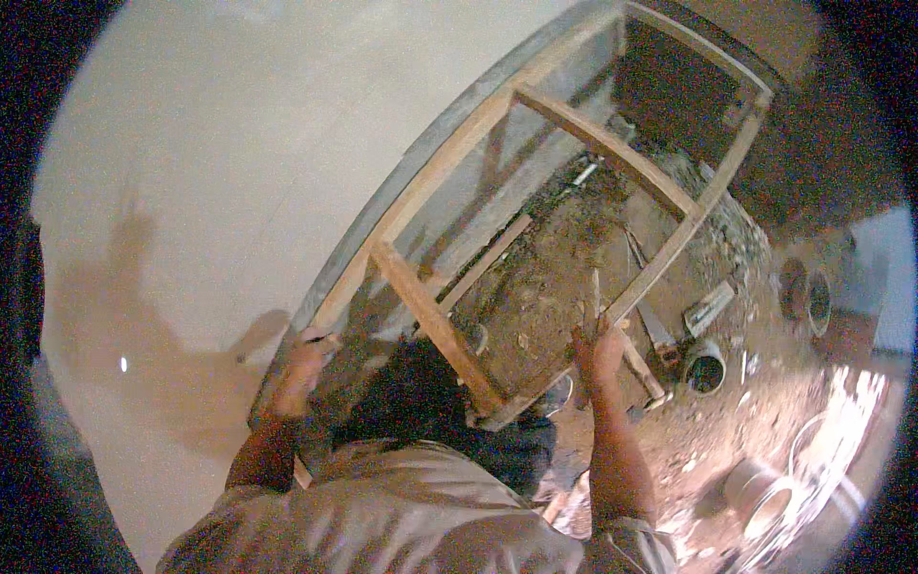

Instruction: The person assembles a wooden frame structure on the floor using a hammer and nails. They position wooden planks, secure them with nails, and adjust the frame's alignment. The person also retrieves nails from a bucket and uses a saw to cut a piece of wood.

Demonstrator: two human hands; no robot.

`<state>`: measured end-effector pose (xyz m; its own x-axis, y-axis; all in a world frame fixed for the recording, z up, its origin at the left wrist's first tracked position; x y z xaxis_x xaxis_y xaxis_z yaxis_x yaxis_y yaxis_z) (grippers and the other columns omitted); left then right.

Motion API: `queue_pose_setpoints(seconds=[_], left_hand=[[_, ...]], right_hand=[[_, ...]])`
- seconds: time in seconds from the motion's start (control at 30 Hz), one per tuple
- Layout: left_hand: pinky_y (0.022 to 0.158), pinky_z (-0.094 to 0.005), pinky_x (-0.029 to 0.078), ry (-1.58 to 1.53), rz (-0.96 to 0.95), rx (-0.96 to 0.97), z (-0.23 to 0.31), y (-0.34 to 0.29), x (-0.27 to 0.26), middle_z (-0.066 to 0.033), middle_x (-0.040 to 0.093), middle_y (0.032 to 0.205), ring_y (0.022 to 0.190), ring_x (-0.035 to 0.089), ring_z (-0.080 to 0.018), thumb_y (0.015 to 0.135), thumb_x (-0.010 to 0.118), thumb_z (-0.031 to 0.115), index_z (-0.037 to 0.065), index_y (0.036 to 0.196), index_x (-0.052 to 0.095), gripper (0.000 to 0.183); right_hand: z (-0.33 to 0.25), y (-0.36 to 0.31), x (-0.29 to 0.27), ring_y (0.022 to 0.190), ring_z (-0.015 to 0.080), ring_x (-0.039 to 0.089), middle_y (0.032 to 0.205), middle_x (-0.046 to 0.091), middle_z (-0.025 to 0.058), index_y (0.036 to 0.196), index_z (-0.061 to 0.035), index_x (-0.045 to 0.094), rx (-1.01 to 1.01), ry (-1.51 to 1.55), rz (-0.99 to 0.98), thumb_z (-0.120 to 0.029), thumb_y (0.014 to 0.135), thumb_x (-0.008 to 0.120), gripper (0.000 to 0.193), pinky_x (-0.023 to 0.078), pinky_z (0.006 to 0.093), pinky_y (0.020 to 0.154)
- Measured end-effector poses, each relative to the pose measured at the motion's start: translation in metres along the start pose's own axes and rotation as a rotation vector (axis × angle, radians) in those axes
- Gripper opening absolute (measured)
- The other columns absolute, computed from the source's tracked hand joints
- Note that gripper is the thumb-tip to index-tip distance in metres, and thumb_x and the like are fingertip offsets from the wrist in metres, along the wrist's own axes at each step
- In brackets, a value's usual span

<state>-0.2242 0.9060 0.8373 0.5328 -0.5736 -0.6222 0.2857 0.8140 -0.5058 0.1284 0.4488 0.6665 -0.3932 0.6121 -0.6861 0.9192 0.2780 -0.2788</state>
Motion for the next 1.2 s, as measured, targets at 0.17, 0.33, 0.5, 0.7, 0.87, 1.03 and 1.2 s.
queue_pose_setpoints(seconds=[0.17, 0.33, 0.5, 0.7, 0.87, 1.03, 1.2], left_hand=[[0.057, -0.026, 0.046, -0.085, -0.422, 0.108, 0.091, 0.109, 0.121, -0.0064, 0.068, 0.09, 0.073, 0.064, -0.0122, 0.096, 0.063, 0.009, 0.002, 0.106, 0.064, 0.013], [0.062, -0.0309, 0.05, 0.388, -0.55, 0.52, 0.13, 0.182, 0.198, -0.0088, 0.069, 0.083, 0.074, 0.067, -0.015, 0.097, 0.061, 0.012, -0.001, 0.102, 0.066, 0.015], [0.076, -0.0454, 0.054, 0.627, -0.324, 1.105, 0.161, 0.209, 0.205, -0.0161, 0.073, 0.092, 0.085, 0.07, -0.0326, 0.095, 0.063, 0.019, 0.001, 0.102, 0.068, 0.019], [0.083, -0.0447, 0.053, 1.001, -0.328, 1.461, 0.196, 0.226, 0.238, -0.0172, 0.072, 0.094, 0.099, 0.067, -0.0316, 0.092, 0.058, 0.017, 0.007, 0.104, 0.069, 0.019], [0.086, -0.0468, 0.053, 1.426, -0.481, 1.573, 0.231, 0.242, 0.284, -0.016, 0.072, 0.096, 0.104, 0.067, -0.0307, 0.09, 0.055, 0.016, 0.008, 0.11, 0.07, 0.025], [0.083, -0.0451, 0.055, 1.372, -0.516, 1.604, 0.216, 0.269, 0.296, -0.013, 0.072, 0.099, 0.095, 0.068, -0.0306, 0.086, 0.058, 0.015, 0.01, 0.106, 0.069, 0.023], [0.081, -0.0422, 0.056, 1.252, -0.402, 1.744, 0.201, 0.274, 0.302, -0.0104, 0.071, 0.097, 0.094, 0.068, -0.0286, 0.083, 0.061, 0.015, 0.011, 0.105, 0.068, 0.023]], right_hand=[[-0.031, -0.024, -0.016, 0.094, 0.0431, 0.067, 0.099, 0.069, 0.0249, 0.119, -0.0007, 0.061, 0.251, 0.015, -0.01, -0.024, 0.084, 0.073, 0.044, 0.053, 0.0482, 0.08], [-0.032, -0.096, 0.007, 0.098, 0.0409, 0.063, 0.108, 0.065, 0.0219, 0.127, 0.0003, 0.054, 0.3, 0.23, 0.304, -0.016, 0.084, 0.07, 0.048, 0.051, 0.0456, 0.084], [-0.023, -0.118, 0.052, 0.098, 0.0375, 0.06, 0.103, 0.061, 0.0164, 0.112, -0.0021, 0.058, 0.291, -0.17, 0.457, -0.006, 0.081, 0.069, 0.033, 0.049, 0.0429, 0.083], [-0.012, -0.115, 0.082, 0.097, 0.0371, 0.06, 0.101, 0.06, 0.0162, 0.113, -0.0022, 0.058, 0.351, 0.121, 0.524, -0.012, 0.084, 0.07, 0.033, 0.049, 0.0437, 0.085], [-0.009, -0.122, 0.076, 0.102, 0.0387, 0.063, 0.103, 0.062, 0.0182, 0.119, -0.0032, 0.057, 0.48, -0.086, 0.562, -0.019, 0.087, 0.071, 0.038, 0.05, 0.0461, 0.089], [-0.014, -0.11, 0.067, 0.103, 0.047, 0.061, 0.108, 0.062, 0.0257, 0.116, -0.0021, 0.058, 0.558, -0.084, 0.41, -0.021, 0.083, 0.073, 0.041, 0.05, 0.0477, 0.087], [-0.029, -0.115, 0.064, 0.101, 0.0465, 0.061, 0.108, 0.061, 0.0213, 0.108, -0.0075, 0.057, 0.599, -0.142, 0.413, -0.014, 0.087, 0.067, 0.025, 0.049, 0.0515, 0.082]])
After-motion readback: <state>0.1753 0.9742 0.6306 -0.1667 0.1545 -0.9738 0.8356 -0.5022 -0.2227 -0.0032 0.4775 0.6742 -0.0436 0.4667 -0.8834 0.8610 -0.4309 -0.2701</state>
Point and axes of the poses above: each hand's wrist, its own y-axis towards the middle knuckle, its own x-axis out of the palm, z = x × y, the point moved 6 cm from there along y, towards the middle knuckle
